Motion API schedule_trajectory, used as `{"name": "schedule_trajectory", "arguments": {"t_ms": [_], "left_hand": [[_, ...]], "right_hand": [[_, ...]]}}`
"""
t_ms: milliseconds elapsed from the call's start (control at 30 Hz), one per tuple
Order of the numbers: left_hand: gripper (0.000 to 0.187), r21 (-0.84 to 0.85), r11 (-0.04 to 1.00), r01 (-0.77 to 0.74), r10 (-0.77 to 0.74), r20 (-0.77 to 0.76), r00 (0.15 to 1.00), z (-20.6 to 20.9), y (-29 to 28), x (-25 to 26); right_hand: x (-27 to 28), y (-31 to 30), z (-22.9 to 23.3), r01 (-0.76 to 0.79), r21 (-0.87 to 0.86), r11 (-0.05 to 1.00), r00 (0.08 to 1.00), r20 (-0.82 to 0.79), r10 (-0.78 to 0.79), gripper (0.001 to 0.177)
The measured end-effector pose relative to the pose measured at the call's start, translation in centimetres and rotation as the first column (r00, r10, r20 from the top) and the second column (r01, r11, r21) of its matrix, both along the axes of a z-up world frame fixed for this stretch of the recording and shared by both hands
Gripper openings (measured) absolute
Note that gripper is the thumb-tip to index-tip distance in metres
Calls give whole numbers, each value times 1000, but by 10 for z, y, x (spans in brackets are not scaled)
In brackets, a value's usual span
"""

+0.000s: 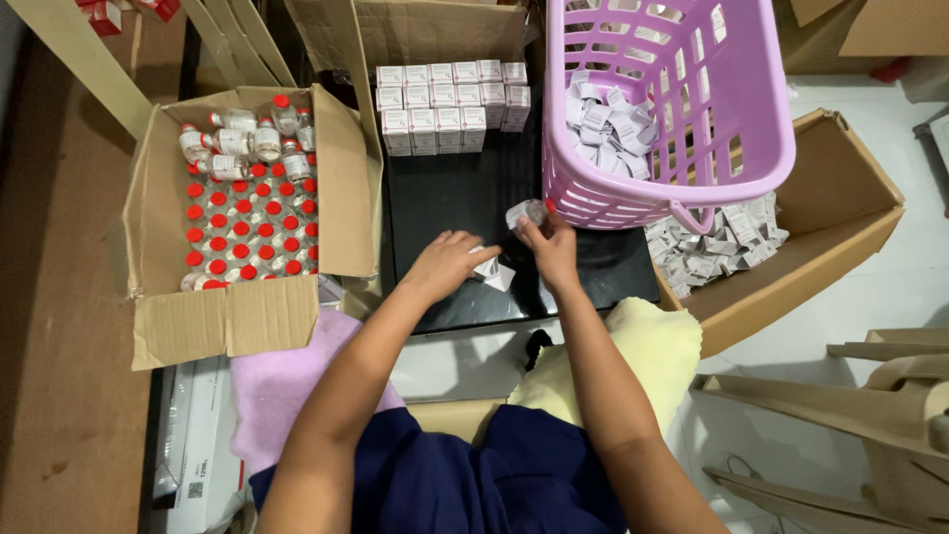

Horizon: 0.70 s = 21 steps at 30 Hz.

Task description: The person sits on the floor and repeatedly picks small bottles with red caps from a cardboard box, places them into small white boxes, and stacks the closed boxes on the table. The person also handles white paper inserts, placing them into a pink basket.

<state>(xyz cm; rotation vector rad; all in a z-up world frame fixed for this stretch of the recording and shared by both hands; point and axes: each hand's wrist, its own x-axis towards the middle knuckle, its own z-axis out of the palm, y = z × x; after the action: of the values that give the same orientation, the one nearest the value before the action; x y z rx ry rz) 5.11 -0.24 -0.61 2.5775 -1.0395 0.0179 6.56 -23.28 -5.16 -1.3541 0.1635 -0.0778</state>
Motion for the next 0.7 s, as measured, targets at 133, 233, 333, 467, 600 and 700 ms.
{"name": "schedule_trajectory", "arguments": {"t_ms": [133, 233, 333, 467, 600, 700], "left_hand": [[46, -105, 990, -90, 99, 76, 992, -11, 4, -7], [43, -278, 934, -226, 261, 94, 961, -26, 5, -18], [40, -337, 903, -266, 346, 206, 915, -45, 3, -27], [41, -231, 938, -260, 333, 383, 862, -69, -2, -27], [43, -196, 943, -268, 327, 420, 846, -82, -2, -28], [45, -205, 943, -263, 331, 465, 821, -83, -2, -31]], "right_hand": [[-3, 12, -3, -87, 45, 995, 996, 20, 86, 36], [-6, 22, -1, -112, 58, 992, 994, 22, 111, 36], [-7, 29, 4, -105, 107, 989, 994, 4, 105, 37], [-10, 35, 10, -95, 91, 991, 995, -24, 97, 39], [-15, 36, 16, -98, 73, 993, 995, 4, 98, 43], [-17, 36, 20, -103, 83, 991, 995, 19, 102, 46]]}}
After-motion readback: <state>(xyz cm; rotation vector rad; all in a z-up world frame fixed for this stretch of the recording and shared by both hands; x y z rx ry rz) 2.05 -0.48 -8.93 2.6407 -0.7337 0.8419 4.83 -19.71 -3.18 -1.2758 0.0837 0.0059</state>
